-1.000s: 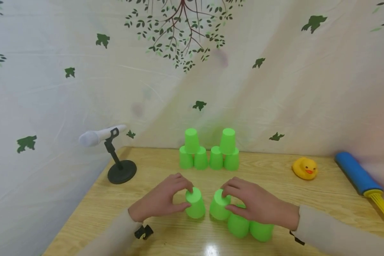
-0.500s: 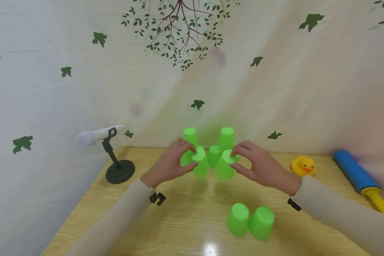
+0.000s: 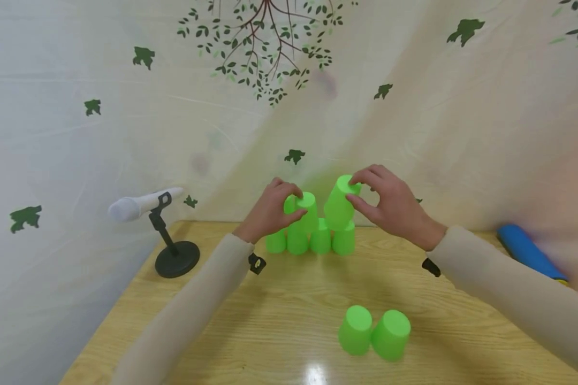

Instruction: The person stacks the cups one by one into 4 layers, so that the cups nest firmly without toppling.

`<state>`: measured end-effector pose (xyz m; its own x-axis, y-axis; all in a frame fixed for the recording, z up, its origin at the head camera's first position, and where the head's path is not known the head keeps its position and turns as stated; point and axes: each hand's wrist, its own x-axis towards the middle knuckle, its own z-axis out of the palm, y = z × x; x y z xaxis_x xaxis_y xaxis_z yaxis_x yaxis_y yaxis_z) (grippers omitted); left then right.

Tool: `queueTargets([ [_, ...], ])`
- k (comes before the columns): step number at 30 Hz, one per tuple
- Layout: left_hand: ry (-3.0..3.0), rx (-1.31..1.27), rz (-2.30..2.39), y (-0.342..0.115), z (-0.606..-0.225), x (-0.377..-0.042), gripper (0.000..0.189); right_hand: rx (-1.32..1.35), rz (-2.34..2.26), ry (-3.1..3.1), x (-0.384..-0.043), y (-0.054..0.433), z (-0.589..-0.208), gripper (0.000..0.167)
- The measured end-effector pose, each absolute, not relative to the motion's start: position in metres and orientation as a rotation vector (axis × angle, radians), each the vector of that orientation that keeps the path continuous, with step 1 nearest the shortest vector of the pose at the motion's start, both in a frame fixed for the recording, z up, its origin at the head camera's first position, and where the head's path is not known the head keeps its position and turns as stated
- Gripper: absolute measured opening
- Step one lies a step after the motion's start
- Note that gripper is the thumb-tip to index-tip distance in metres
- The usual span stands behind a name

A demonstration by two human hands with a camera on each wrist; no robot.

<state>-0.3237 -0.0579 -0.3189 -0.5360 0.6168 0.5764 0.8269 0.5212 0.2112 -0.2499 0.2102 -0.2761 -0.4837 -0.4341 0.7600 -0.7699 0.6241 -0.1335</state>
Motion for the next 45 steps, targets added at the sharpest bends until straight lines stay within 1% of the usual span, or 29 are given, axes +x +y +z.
queueTargets([
  [6, -2.46, -1.099, -0.651, -0.049, -0.32, -0.34, 0.028, 0.881, 0.617, -2.14, -0.259, 0.216, -0.27, 0.023],
  [12, -2.51, -1.092, -0.615, -0.04, -0.32, -0.347, 0.029, 0.838, 0.629, -2.157, -0.269, 0.216, -0.264, 0.023],
  [22, -2.556, -1.053, -0.586, -0.036, -0.325, -0.35, 0.028, 0.799, 0.644, -2.255, -0.281, 0.208, -0.262, 0.023],
  [37, -2.669, -0.972, -0.554, -0.036, -0.325, -0.352, 0.036, 0.75, 0.648, -2.434, -0.306, 0.189, -0.264, 0.025],
  [45, -2.682, -0.981, -0.537, -0.036, -0.325, -0.355, 0.037, 0.727, 0.645, -2.486, -0.314, 0.18, -0.266, 0.026],
])
